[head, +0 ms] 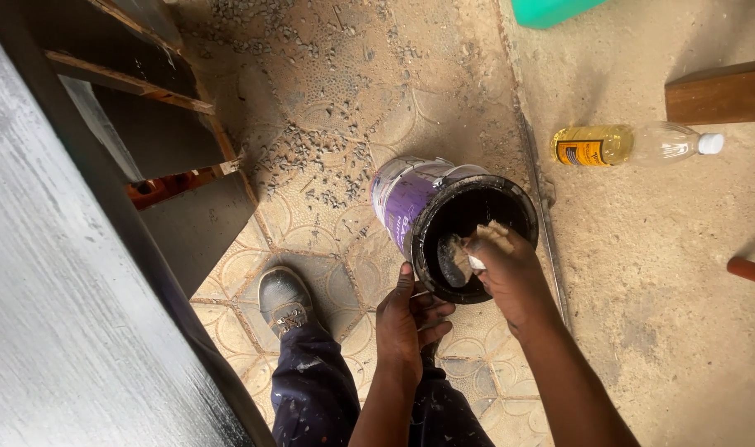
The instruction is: A person is painting a wooden furniture panel with black paint using a sponge applicator.
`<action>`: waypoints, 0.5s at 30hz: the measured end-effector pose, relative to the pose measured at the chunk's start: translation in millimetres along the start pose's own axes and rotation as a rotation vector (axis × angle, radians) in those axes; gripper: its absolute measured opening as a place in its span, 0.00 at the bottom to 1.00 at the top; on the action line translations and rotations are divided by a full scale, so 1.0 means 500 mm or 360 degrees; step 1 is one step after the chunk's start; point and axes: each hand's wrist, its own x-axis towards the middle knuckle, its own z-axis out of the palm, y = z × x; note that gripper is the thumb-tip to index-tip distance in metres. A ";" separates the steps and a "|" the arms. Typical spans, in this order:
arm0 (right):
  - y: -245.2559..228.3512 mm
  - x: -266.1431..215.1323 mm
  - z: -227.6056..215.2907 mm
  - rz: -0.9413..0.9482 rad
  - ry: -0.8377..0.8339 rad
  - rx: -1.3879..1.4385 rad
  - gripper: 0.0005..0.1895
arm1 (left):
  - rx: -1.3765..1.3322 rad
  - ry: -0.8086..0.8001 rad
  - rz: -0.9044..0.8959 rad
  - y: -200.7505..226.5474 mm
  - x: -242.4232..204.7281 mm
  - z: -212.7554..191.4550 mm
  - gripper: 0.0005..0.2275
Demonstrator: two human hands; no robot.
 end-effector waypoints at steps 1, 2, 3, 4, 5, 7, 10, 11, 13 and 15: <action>0.007 0.006 0.005 -0.0124 -0.0057 0.0058 0.15 | 0.0001 0.0012 0.0004 0.000 0.001 0.000 0.25; 0.013 0.012 0.011 -0.0248 -0.0114 0.0116 0.12 | 0.0002 0.0025 0.0008 -0.001 0.002 0.001 0.25; 0.002 0.006 0.023 -0.0247 -0.0114 0.0116 0.12 | 0.0003 0.0026 0.0007 -0.002 0.005 0.000 0.25; -0.009 0.000 0.035 -0.0205 -0.0107 0.0101 0.12 | -0.0009 0.0021 0.0002 -0.004 0.008 -0.001 0.25; -0.020 -0.006 0.048 -0.0162 -0.0103 0.0086 0.12 | -0.0022 0.0018 -0.0003 -0.005 0.011 -0.002 0.25; -0.032 -0.020 0.046 -0.0186 -0.0209 -0.0102 0.11 | -0.0021 0.0014 -0.0003 -0.005 0.010 -0.001 0.26; -0.002 -0.013 0.012 -0.0146 -0.0527 -0.0015 0.13 | 0.0050 -0.0010 0.0013 -0.001 0.001 -0.002 0.27; 0.015 -0.005 -0.007 -0.0079 -0.0735 0.0258 0.14 | 0.0119 -0.0031 0.0031 0.001 -0.002 0.000 0.28; 0.018 -0.011 -0.017 -0.0052 -0.0746 0.0428 0.14 | 0.0077 -0.0009 0.0026 -0.006 0.010 -0.004 0.29; 0.026 -0.004 -0.028 -0.0025 -0.0760 0.0601 0.15 | 0.0035 0.0016 0.0024 -0.010 0.017 -0.006 0.29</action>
